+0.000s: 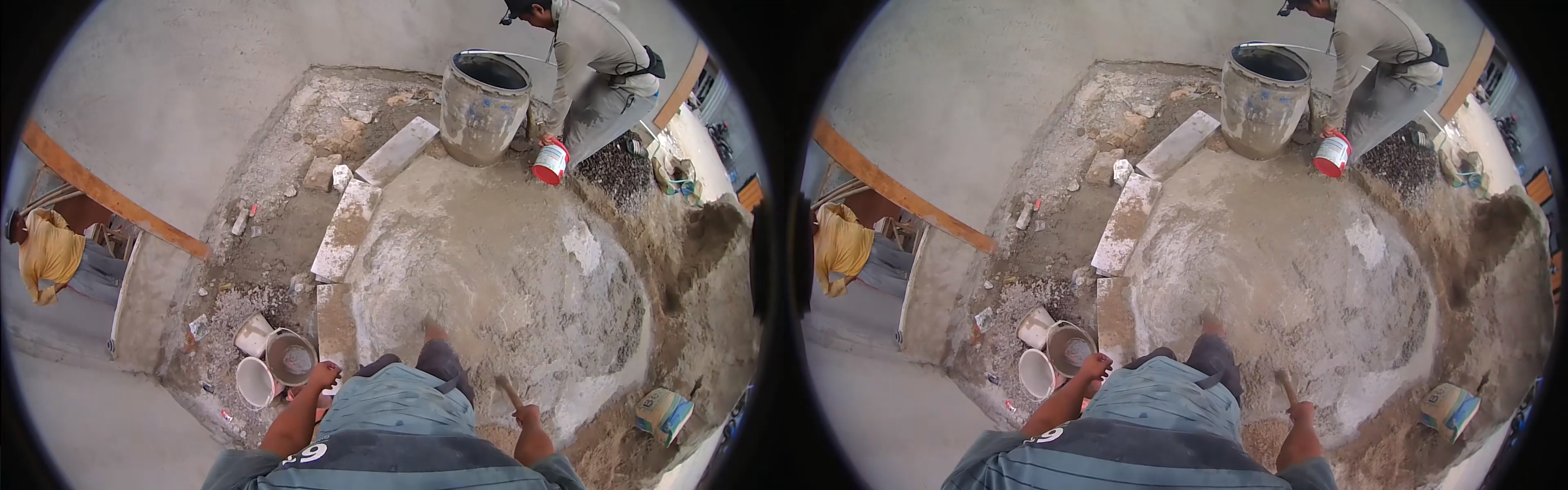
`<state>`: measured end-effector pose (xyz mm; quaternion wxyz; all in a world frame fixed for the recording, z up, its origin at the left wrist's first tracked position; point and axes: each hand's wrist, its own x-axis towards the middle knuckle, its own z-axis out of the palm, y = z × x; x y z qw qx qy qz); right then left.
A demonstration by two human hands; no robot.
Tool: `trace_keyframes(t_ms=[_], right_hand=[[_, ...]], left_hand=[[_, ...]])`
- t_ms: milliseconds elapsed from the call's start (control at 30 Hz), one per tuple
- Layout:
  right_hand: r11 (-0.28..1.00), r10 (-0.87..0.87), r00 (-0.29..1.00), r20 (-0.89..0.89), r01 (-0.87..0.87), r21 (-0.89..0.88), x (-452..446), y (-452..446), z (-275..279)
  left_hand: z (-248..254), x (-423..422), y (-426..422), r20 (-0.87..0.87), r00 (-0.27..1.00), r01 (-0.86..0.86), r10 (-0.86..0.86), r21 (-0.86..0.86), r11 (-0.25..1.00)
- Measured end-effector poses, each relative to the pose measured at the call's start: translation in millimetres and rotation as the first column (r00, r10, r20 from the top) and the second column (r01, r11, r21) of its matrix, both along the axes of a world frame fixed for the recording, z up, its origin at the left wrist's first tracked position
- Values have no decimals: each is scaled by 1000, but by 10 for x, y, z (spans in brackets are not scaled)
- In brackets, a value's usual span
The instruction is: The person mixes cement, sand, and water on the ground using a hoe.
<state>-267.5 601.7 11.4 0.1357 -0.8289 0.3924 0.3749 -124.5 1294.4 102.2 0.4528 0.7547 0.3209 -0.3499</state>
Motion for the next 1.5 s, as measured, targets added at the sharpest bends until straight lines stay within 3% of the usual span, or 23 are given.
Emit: trace_keyframes(t_ms=[300,400,500,600,633,767,833,900,967,1033,1067,1100,1167,1200,1267,1367,1500], right_hand=[[983,-180,983,-42,181,42,-37,-22,-50],[991,-92,989,-117,102,85,-10,27,-54],[831,-522,837,-163,542,123,104,187,89],[816,-527,799,-290,571,90,56,238,-236],[903,-375,862,-342,424,76,108,277,-260],[991,-115,893,-435,135,14,844,603,367],[971,-216,890,-401,237,3,920,472,-12],[964,-139,796,-590,244,102,1602,466,3],[920,-302,747,-593,392,25,1945,297,-494],[929,122,717,-687,161,333,2466,-146,-912],[897,175,635,-752,212,388,2966,-312,-613],[849,292,602,-743,194,491,3025,-604,-853],[863,164,553,-817,321,390,3327,-972,-743],[868,148,538,-830,330,370,3615,-1049,-422],[906,132,731,-670,185,381,3857,-1143,16],[895,-43,921,-388,208,394,4016,-1059,505],[824,-442,887,-136,461,329,4071,-421,456]], left_hand=[[-23,881,-287,42,993,107,-106,-9,994],[36,1192,-340,35,993,115,-114,-1,993],[58,1474,-371,-1,994,108,-108,16,994],[-75,1840,-424,-37,995,97,-97,-4,995],[-134,1977,-449,-47,995,92,-92,-7,996],[-202,2619,-633,-52,991,123,-124,-21,992],[-60,3077,-816,-83,983,167,-164,22,986],[46,3558,-881,-57,974,222,-220,38,974],[218,4041,-989,12,981,195,-196,77,978],[190,4503,-965,119,985,129,-128,-1,992],[272,4721,-1039,155,980,120,-120,14,993],[443,4931,-1128,188,975,114,-118,31,993],[588,5110,-1178,205,973,95,-105,59,994],[558,5195,-1182,195,977,79,-90,63,995],[503,5380,-1319,180,980,80,-90,60,995],[499,5385,-1327,125,982,127,-139,98,987],[622,5442,-1322,88,966,227,-241,144,963]])
